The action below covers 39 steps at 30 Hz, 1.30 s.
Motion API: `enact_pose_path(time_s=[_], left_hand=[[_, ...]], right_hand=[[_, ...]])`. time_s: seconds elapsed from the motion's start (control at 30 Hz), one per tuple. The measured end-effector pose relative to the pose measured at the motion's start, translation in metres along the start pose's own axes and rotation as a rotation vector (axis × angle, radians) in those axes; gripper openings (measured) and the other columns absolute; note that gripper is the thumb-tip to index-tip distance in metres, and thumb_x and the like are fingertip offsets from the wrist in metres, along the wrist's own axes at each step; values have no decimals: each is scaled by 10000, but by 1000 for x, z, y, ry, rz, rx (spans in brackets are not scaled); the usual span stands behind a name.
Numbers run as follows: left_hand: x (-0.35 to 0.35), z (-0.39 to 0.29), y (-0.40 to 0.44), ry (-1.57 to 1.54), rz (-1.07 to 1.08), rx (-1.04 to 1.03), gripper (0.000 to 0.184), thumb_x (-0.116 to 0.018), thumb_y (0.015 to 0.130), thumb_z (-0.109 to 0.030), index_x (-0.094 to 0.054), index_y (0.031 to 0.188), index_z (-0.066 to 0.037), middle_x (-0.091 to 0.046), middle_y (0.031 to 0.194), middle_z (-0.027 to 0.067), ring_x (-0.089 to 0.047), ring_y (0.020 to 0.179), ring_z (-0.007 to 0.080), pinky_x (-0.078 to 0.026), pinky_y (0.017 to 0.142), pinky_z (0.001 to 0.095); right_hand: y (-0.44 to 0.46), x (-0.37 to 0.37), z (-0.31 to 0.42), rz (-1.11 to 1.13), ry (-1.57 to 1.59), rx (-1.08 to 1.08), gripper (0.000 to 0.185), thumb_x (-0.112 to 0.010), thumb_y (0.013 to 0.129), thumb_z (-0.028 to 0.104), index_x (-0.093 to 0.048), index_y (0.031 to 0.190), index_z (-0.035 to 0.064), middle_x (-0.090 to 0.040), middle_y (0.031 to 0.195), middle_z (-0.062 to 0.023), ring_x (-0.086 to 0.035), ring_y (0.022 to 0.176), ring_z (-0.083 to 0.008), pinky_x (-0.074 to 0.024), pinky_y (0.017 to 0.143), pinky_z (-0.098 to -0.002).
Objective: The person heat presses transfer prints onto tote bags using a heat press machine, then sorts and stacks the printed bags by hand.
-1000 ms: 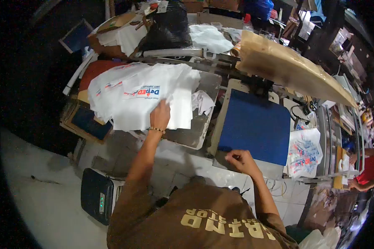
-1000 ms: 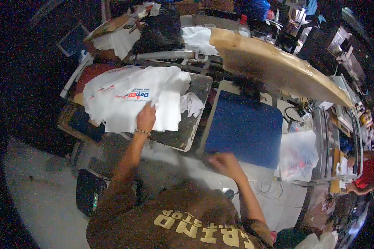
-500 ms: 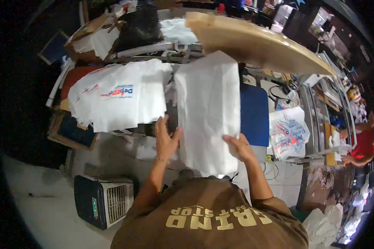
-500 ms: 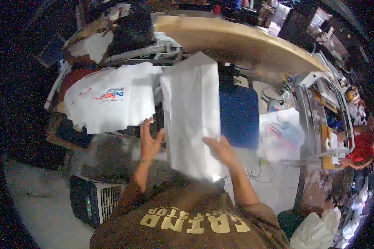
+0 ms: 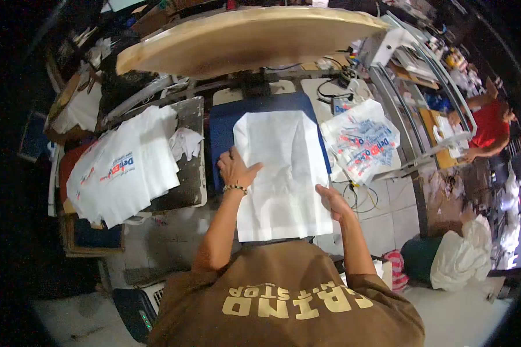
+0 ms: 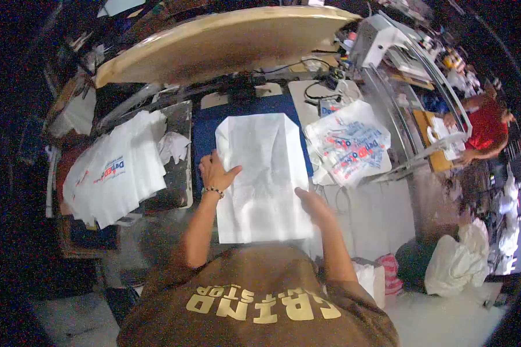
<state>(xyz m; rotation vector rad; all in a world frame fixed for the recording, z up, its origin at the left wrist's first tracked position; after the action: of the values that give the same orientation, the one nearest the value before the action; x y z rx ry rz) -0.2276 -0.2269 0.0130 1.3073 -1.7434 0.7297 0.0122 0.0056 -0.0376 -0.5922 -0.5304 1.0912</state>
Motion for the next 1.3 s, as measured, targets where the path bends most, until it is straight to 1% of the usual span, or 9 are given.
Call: enact_pose_path(time_s=[0.17,0.33,0.5,0.57,0.7,0.9,0.97,1.1,1.3], left_hand=[[7,11,6,-100,-6,121,1111,-923,589,-355,-343,1451,38,-404,1307,285,-491,1160,408,-457,960,445],[18,3,28,-699,55,-35,374,-791,831,-318,-699,980,13,-691,784,71,-613,738,228,-497,784,350],[53,7,71,-765,-68,87,410,-714,918,-214,-618,1209,58,-686,1151,125,-598,1002,165,-464,907,338],[33,32,103,-815,-144,54,471,-724,904,-262,-609,1216,71,-689,1141,163,-626,1018,234,-465,926,370],[-13,70,157,-452,-196,-36,517,-744,861,-336,-632,1207,33,-672,1166,233,-638,1071,360,-475,928,397],[-43,98,177,-277,-243,-138,569,-767,816,-402,-648,1119,66,-683,1094,253,-645,1039,397,-490,888,440],[-7,45,143,-251,-69,-64,629,-766,813,-411,-623,1162,93,-648,1160,290,-615,1113,421,-481,939,433],[-8,54,137,-159,-184,-44,667,-766,811,-408,-594,1196,108,-598,1219,333,-574,1174,440,-465,971,443],[23,29,100,-158,-272,-103,657,-762,809,-393,-573,1256,50,-621,1184,276,-588,1102,432,-454,980,447]], right_hand=[[-5,-21,-24,507,931,184,570,-489,1000,452,-498,1381,28,-635,1276,-150,-612,1172,-259,-488,1002,-428],[-19,-48,-25,526,889,88,809,-402,940,679,-444,1440,44,-580,1357,-155,-576,1217,-307,-445,1048,-429],[7,-62,-91,711,743,0,1092,-285,813,872,-221,1551,71,-608,1289,-207,-623,1135,-307,-498,965,-400],[-63,-77,-40,1012,496,134,1082,-326,825,853,-129,1570,95,-638,1202,-209,-678,986,-284,-546,830,-355],[-58,-55,-44,620,2,237,739,-458,973,608,-338,1492,97,-677,1058,-145,-644,712,-127,-476,541,-218],[-51,-37,-87,805,434,-198,426,-582,981,407,-632,1251,81,-658,857,-24,-556,588,-118,-448,501,-265],[-55,-15,-54,565,286,-63,418,-546,1005,392,-613,1259,67,-699,1113,-141,-591,638,-70,-416,488,-191],[46,125,-60,-297,-49,275,249,-655,925,279,-712,985,44,-704,838,-36,-579,593,-100,-439,495,-269],[105,241,-17,-1263,-390,199,893,-830,668,567,-552,1191,-101,-631,1049,-257,-644,964,-395,-521,870,-443]])
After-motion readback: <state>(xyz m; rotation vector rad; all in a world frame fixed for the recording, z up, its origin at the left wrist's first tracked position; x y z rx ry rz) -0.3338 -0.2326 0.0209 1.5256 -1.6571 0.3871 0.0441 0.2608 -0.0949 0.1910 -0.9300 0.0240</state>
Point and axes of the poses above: each hand's wrist, its own y-axis towards the middle knuckle, its own x-axis out of the back of the hand, z = x × y, the point moved 8 cm from there along y, towards the middle knuckle
